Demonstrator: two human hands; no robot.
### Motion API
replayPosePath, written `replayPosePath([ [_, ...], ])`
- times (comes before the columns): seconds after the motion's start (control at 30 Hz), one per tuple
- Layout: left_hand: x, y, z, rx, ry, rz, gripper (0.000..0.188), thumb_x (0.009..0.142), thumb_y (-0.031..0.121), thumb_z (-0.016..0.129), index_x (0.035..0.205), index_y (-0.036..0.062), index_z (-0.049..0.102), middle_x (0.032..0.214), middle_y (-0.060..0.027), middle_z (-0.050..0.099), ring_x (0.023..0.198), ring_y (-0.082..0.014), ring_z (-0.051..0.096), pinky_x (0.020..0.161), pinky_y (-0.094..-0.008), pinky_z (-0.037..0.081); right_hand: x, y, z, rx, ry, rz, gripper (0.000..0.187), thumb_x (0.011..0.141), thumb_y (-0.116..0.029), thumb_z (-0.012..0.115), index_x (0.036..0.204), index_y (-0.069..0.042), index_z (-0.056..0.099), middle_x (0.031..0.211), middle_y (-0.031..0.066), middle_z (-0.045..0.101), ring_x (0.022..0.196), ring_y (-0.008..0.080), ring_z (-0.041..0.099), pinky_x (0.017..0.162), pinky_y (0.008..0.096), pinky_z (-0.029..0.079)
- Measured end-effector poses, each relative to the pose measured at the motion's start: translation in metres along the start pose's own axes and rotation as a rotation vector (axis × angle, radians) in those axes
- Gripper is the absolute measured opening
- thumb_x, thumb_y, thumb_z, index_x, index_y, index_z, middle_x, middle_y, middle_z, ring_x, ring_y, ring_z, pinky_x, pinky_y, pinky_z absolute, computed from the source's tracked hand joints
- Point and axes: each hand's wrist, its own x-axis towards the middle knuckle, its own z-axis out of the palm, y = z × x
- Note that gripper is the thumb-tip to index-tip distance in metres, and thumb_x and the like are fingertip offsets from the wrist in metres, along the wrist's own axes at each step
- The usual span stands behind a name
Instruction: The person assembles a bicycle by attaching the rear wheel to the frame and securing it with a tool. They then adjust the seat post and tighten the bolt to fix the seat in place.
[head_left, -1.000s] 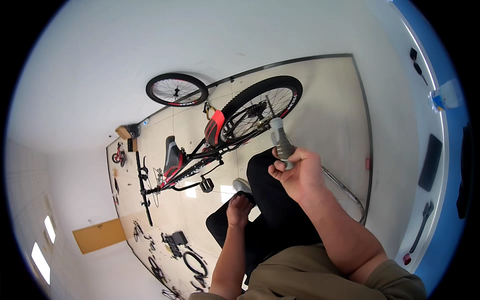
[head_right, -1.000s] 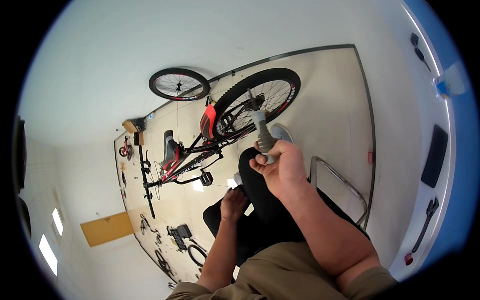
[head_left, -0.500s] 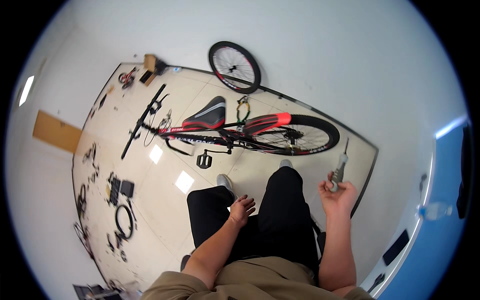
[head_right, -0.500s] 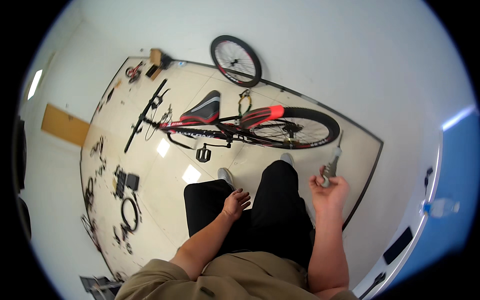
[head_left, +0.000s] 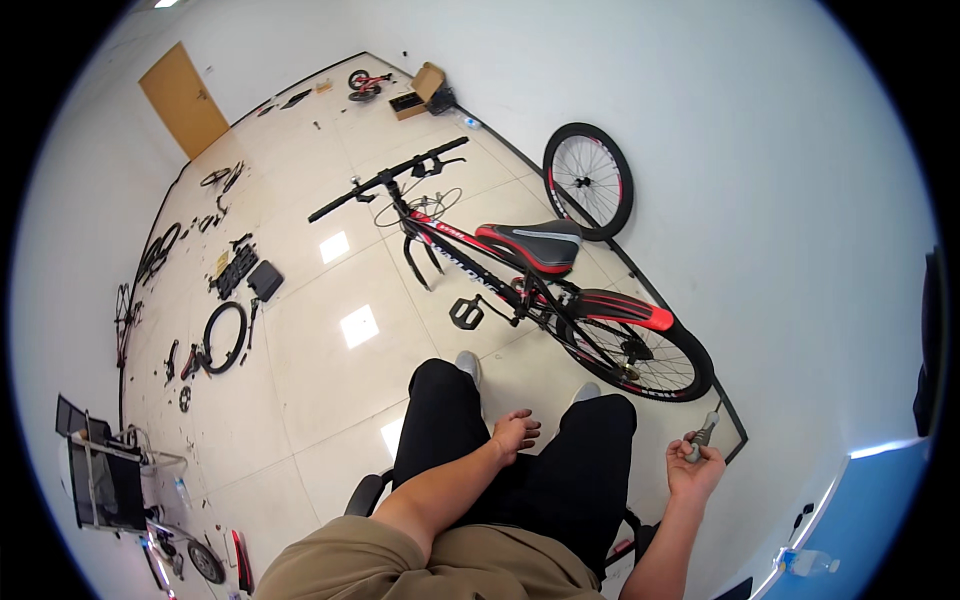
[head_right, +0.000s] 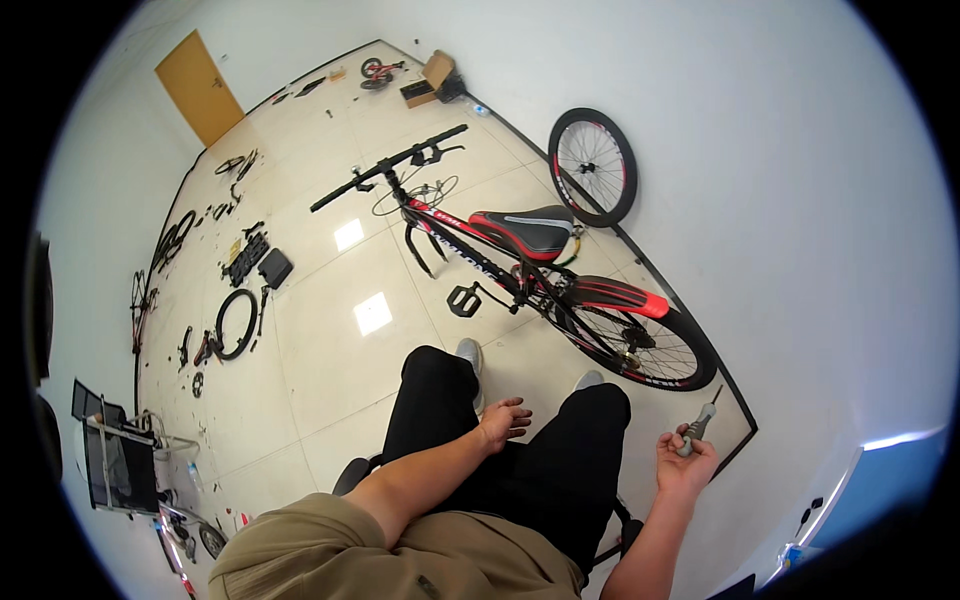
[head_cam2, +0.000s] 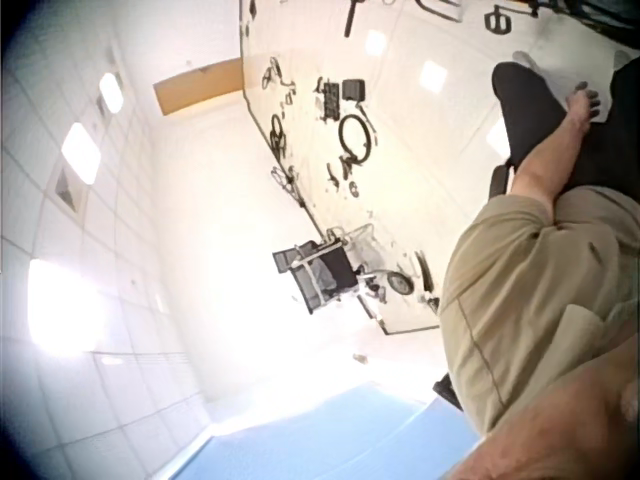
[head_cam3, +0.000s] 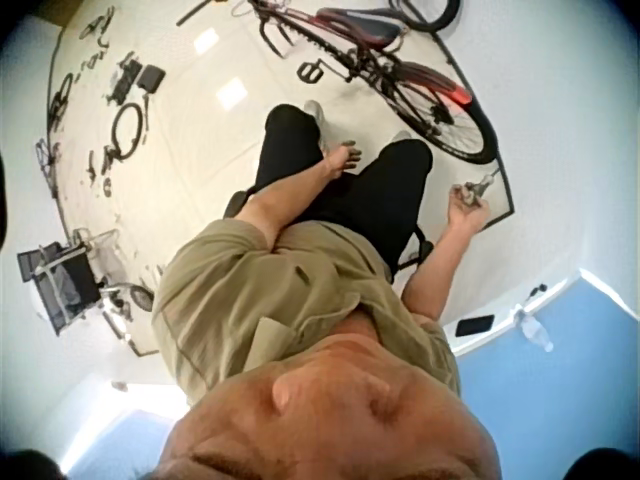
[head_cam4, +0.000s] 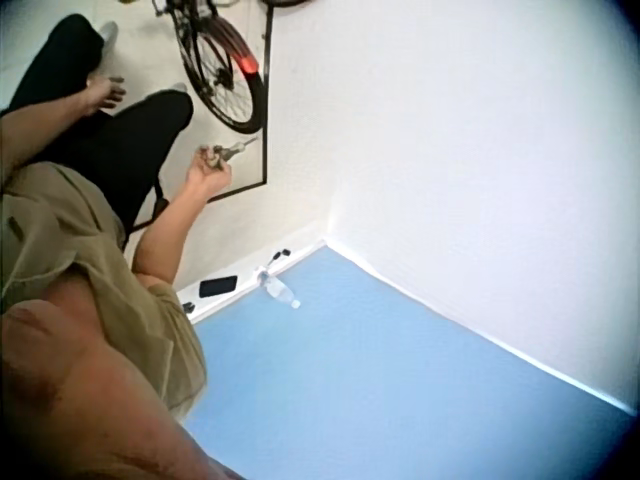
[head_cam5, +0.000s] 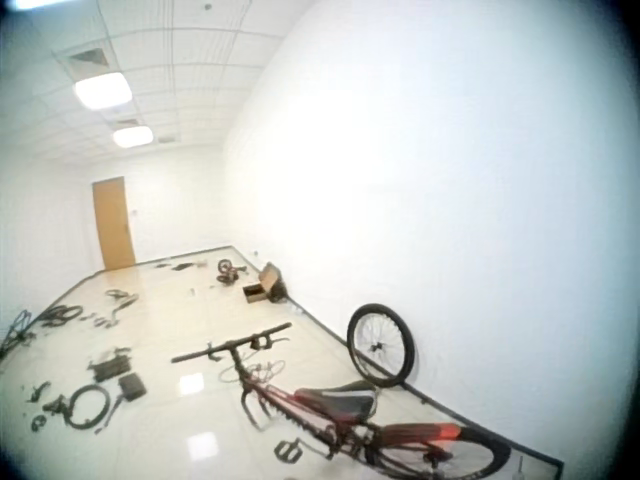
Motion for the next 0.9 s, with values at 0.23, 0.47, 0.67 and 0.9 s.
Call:
replayPosePath([
  [0.23,-0.003,-0.004,0.003,-0.051,0.003,0.047,0.06,0.088,0.01,0.067,0.145,0.003,0.05,0.111,-0.0097,0.07,0.094,-0.0193,0.066,0.08,-0.035,0.054,0.001,0.003,-0.002,-0.078,-0.079,-0.003,0.034,0.081,-0.006,0.05,0.113,0.002,0.049,0.105,0.0145,0.059,0.071,0.0198,0.053,0.081,0.0404,0.048],
  [0.47,-0.007,-0.004,0.004,-0.027,-0.011,0.039,0.061,0.092,0.011,0.065,0.149,0.0026,0.045,0.121,-0.0126,0.068,0.1,-0.0212,0.065,0.087,-0.0371,0.053,-0.001,0.005,-0.003,-0.112,-0.092,0.002,0.036,0.08,-0.006,0.051,0.115,0.003,0.05,0.106,0.0143,0.059,0.073,0.0202,0.054,0.082,0.0399,0.049],
  [0.67,-0.005,-0.004,0.002,-0.035,-0.026,0.043,0.062,0.091,0.013,0.065,0.149,0.003,0.045,0.121,-0.0117,0.067,0.101,-0.0212,0.064,0.088,-0.0376,0.053,0.014,0.003,-0.009,-0.113,-0.035,0.029,0.036,0.081,-0.005,0.048,0.116,0.005,0.049,0.106,0.0144,0.057,0.074,0.0204,0.053,0.083,0.0398,0.048],
  [0.9,-0.009,0.001,0.006,-0.042,-0.057,0.047,0.064,0.094,0.013,0.064,0.152,0.0014,0.039,0.126,-0.015,0.065,0.106,-0.0244,0.065,0.09,-0.0391,0.053,0.026,-0.001,-0.013,-0.021,0.039,0.09,0.035,0.082,-0.006,0.047,0.115,0.006,0.048,0.106,0.0154,0.056,0.072,0.021,0.053,0.084,0.0404,0.047],
])
